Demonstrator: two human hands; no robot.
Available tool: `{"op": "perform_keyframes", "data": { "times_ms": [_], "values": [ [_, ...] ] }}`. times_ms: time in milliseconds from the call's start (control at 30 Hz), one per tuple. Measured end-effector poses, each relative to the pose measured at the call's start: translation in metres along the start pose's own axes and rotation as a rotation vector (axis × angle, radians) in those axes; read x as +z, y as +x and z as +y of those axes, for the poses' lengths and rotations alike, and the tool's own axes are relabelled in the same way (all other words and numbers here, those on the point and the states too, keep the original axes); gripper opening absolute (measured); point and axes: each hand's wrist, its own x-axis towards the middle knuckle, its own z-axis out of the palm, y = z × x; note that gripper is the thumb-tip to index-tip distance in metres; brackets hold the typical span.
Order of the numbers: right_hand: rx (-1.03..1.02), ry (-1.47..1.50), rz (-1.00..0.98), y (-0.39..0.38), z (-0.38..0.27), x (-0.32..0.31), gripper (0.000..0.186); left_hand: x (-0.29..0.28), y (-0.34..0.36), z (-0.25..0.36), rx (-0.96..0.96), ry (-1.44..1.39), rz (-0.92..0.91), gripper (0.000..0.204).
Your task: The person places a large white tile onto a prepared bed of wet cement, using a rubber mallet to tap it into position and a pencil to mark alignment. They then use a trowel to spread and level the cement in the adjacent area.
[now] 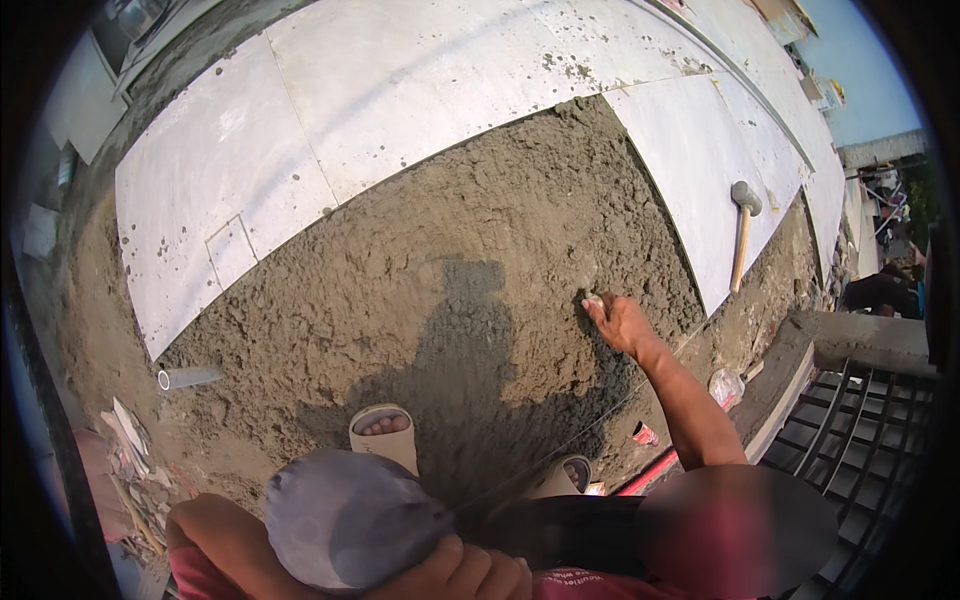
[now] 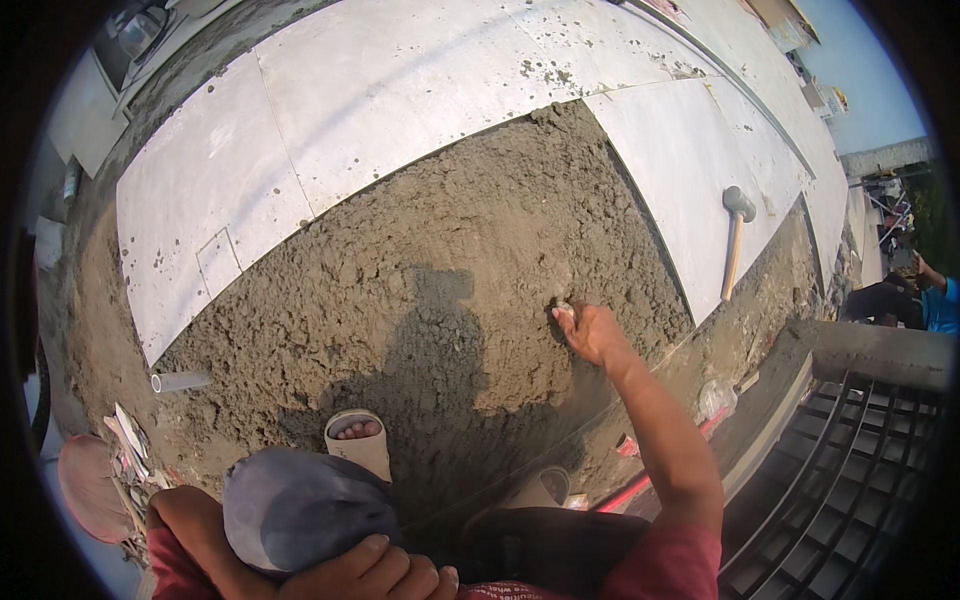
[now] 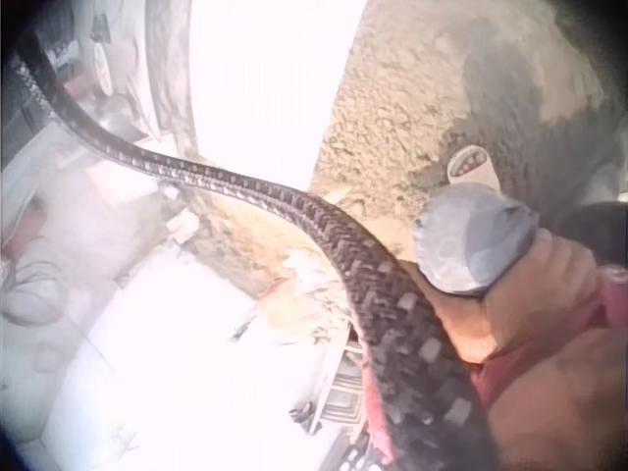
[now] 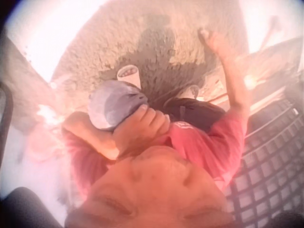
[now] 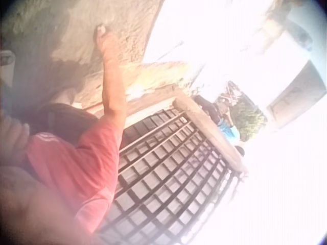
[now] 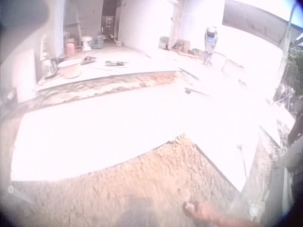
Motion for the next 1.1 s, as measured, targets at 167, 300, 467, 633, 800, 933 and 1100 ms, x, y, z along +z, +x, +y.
{"op": "perform_keyframes", "data": {
  "times_ms": [167, 300, 467, 633, 800, 933, 1100],
  "values": [
    [-0.111, 0.049, -0.05, -0.033, 0.002, 0.032, 0.057, 0.008, 0.005, 0.005, 0.032, 0.029, 0.018, 0.037],
    [-0.101, 0.173, -0.133, -0.046, -0.004, 0.045, 0.062, 0.007, 0.019, 0.011, 0.056, 0.006, 0.018, 0.037],
    [-0.077, 0.451, -0.153, -0.061, 0.018, 0.042, 0.056, 0.012, 0.018, 0.01, 0.1, -0.003, 0.034, 0.04],
    [0.111, 0.737, -0.185, -0.063, 0.035, 0.003, 0.044, 0.008, 0.02, 0.011, 0.102, 0.006, 0.0, 0.043],
    [0.154, 0.65, 0.125, -0.05, 0.052, -0.043, 0.034, 0.01, 0.021, 0.013, 0.122, 0.03, 0.011, 0.042],
    [0.162, 0.176, 0.478, -0.029, 0.067, -0.054, 0.029, 0.009, 0.017, 0.01, 0.097, 0.017, 0.026, 0.041],
    [0.165, 0.0, 0.745, -0.012, 0.071, -0.055, 0.035, 0.013, 0.014, 0.007, 0.066, 0.032, 0.077, 0.038]
  ]
}}
